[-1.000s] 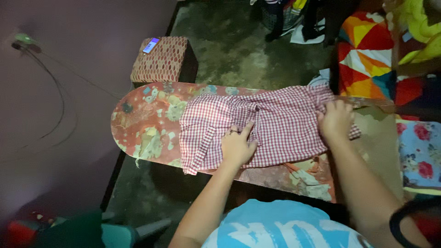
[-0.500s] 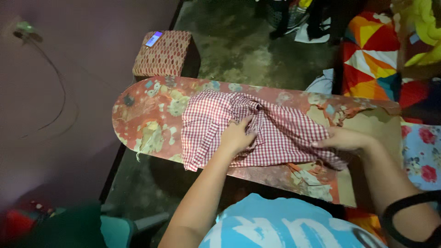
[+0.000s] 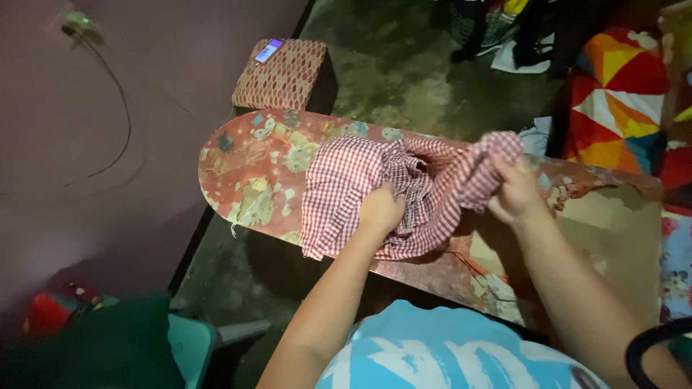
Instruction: The person folds a red-and-white checkered shirt on a small table, then folds a pink t-shirt. Both garments are folded by hand and placed on a nearby bed.
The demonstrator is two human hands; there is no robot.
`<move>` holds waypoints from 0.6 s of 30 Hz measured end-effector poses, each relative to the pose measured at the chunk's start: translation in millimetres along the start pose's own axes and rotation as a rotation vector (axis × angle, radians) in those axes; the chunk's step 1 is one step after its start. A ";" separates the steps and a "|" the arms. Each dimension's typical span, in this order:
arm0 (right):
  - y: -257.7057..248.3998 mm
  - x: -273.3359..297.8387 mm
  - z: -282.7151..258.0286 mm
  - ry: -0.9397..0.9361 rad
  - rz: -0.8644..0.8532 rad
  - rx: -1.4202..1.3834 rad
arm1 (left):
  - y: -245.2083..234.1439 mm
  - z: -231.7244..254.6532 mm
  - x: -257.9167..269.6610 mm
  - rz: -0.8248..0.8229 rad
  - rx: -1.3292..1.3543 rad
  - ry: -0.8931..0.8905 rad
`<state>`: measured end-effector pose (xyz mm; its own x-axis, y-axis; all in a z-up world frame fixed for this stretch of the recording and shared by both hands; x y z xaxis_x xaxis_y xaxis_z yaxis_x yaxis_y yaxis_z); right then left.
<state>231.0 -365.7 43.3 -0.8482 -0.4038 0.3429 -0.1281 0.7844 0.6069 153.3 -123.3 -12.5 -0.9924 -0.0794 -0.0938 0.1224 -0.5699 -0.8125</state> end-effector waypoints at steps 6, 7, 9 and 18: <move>59.4 -17.8 37.4 -0.058 0.085 0.296 | -6.7 -10.2 9.3 0.043 0.164 -0.080; 71.4 -20.0 41.4 -0.182 0.057 0.509 | -4.9 -14.4 8.2 0.046 0.203 -0.075; 93.4 -15.4 63.5 -0.434 -0.003 0.931 | 4.3 -34.0 4.6 0.038 0.296 -0.131; 57.8 -36.5 141.3 -0.562 -0.102 1.569 | 25.7 -75.4 16.8 0.329 0.865 -0.132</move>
<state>182.0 -239.2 -35.4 -0.8265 -0.5442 -0.1440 -0.2523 0.5869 -0.7693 139.0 -77.6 -78.3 -0.9034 -0.4074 -0.1339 0.4158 -0.9085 -0.0410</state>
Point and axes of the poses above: each hand's wrist, its own x-axis away from the middle knuckle, its own y-axis out of the palm, z = x × y, the point moved 9 cm from there along -x, towards the middle knuckle, and after that the axes turned 13 degrees about y, right-handed, at the moved point
